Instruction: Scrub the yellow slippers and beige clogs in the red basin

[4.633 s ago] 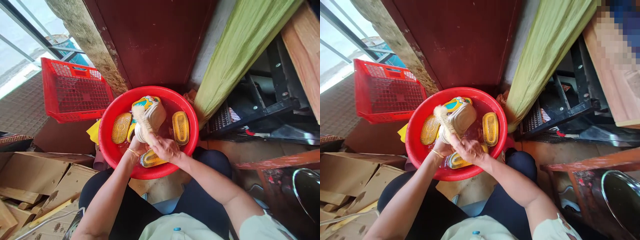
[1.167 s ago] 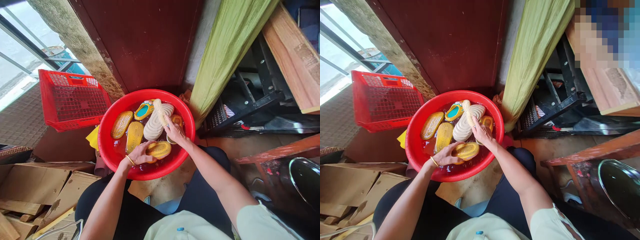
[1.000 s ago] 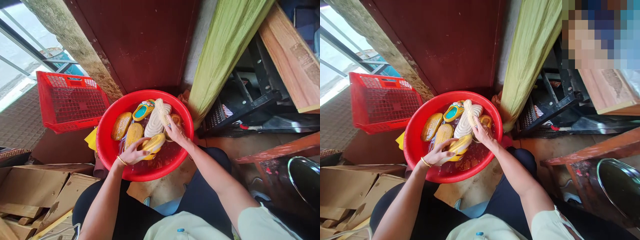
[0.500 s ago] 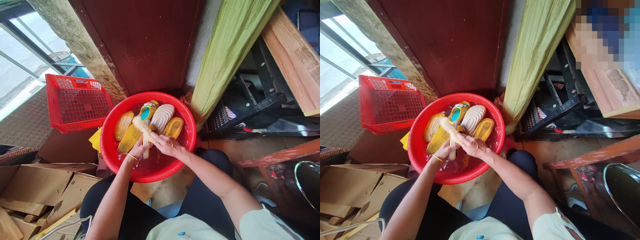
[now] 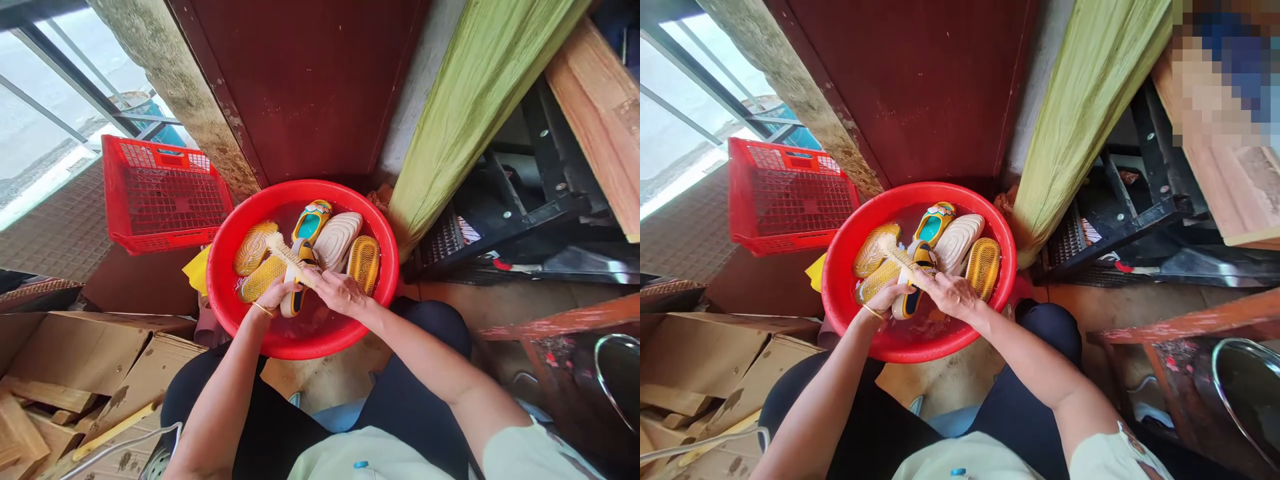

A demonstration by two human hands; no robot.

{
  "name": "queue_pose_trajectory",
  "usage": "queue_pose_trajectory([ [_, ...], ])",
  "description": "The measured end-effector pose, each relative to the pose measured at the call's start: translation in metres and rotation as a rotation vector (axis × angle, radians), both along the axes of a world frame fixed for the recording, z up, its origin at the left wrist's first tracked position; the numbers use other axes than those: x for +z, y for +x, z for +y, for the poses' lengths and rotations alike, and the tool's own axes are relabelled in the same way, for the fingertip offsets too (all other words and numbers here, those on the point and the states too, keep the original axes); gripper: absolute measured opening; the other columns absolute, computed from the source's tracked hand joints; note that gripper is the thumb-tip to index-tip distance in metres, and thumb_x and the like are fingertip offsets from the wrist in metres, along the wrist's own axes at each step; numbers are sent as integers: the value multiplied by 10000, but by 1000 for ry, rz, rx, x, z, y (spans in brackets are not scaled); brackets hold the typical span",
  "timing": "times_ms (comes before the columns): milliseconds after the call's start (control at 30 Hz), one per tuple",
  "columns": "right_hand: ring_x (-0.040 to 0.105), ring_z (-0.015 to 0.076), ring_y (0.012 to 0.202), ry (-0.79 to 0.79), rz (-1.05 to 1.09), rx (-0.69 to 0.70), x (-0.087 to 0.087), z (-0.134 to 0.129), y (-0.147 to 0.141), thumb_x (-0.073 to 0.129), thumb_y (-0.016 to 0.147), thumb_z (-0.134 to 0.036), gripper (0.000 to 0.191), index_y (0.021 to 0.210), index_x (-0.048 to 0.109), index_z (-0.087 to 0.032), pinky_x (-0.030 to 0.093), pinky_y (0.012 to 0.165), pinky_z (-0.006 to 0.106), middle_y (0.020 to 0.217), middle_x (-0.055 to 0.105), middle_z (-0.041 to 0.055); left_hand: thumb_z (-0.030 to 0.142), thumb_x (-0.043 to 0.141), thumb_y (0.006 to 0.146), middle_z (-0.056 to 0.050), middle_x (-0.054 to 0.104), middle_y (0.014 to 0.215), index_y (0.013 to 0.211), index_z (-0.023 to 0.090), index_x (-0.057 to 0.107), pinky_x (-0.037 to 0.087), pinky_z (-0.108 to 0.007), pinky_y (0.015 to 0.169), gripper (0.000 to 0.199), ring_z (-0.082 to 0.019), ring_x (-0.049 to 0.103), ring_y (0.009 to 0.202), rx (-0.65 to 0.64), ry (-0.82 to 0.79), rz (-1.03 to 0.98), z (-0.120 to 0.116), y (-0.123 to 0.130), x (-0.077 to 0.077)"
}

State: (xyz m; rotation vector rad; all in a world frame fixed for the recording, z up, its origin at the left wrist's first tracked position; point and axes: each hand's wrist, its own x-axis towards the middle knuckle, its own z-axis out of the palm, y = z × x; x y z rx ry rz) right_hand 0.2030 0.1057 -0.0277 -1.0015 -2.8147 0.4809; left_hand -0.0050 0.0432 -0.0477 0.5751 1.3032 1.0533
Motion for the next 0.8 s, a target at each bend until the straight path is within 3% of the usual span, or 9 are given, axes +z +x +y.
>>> queue_pose_trajectory([
  [67,698,269,1013,-15,-26,-71,0,6,4,319,1075,-330,583,1652,247,-294,548,892,357,1213,715,131,225,744,636,-101,774,827,1170,101,713,577,-331,616,549,-289,737,770,19,-73,-75,1,-3,1],
  [167,706,277,1033,-73,-41,-287,3,29,13,373,1056,-301,610,1652,254,-244,558,891,362,1264,710,140,298,688,715,-146,779,889,1197,65,686,620,-398,682,535,-317,756,820,115,-135,-249,4,0,5],
  [267,653,267,1205,-99,123,-301,10,33,18,373,1045,-268,615,1645,261,-198,537,995,366,1470,598,134,390,616,844,-156,780,997,1259,87,659,633,-457,801,515,-322,757,923,252,-61,-364,9,6,11],
  [367,562,248,1354,-139,315,-191,16,3,20,381,1033,-266,636,1646,232,-188,494,1096,376,1589,478,105,502,565,923,-139,774,1066,1316,132,638,625,-476,870,545,-322,744,997,368,6,-379,15,5,17],
  [467,558,249,1366,-238,367,-77,17,-38,24,418,1011,-269,651,1639,250,-219,505,1106,403,1573,498,95,587,558,927,-116,777,1056,1309,159,649,624,-466,877,581,-321,738,1009,493,41,-342,19,-3,20],
  [600,672,284,1202,-390,311,-26,10,-61,26,456,997,-285,660,1629,281,-212,567,1010,427,1437,627,132,571,540,933,-91,784,1026,1274,157,671,617,-424,902,551,-296,738,1018,608,75,-322,24,-6,16],
  [700,721,283,1065,-507,300,-132,7,-49,16,461,1005,-301,638,1613,315,-170,582,932,412,1259,722,150,497,559,927,-86,787,1020,1256,153,676,612,-399,906,490,-293,738,1024,574,25,-285,24,6,9],
  [800,733,204,798,-694,344,-258,9,-31,-2,479,1007,-327,615,1593,354,-189,594,741,308,990,763,78,496,555,919,-94,786,1035,1266,152,663,614,-400,887,500,-302,739,1016,502,10,-252,20,19,2],
])
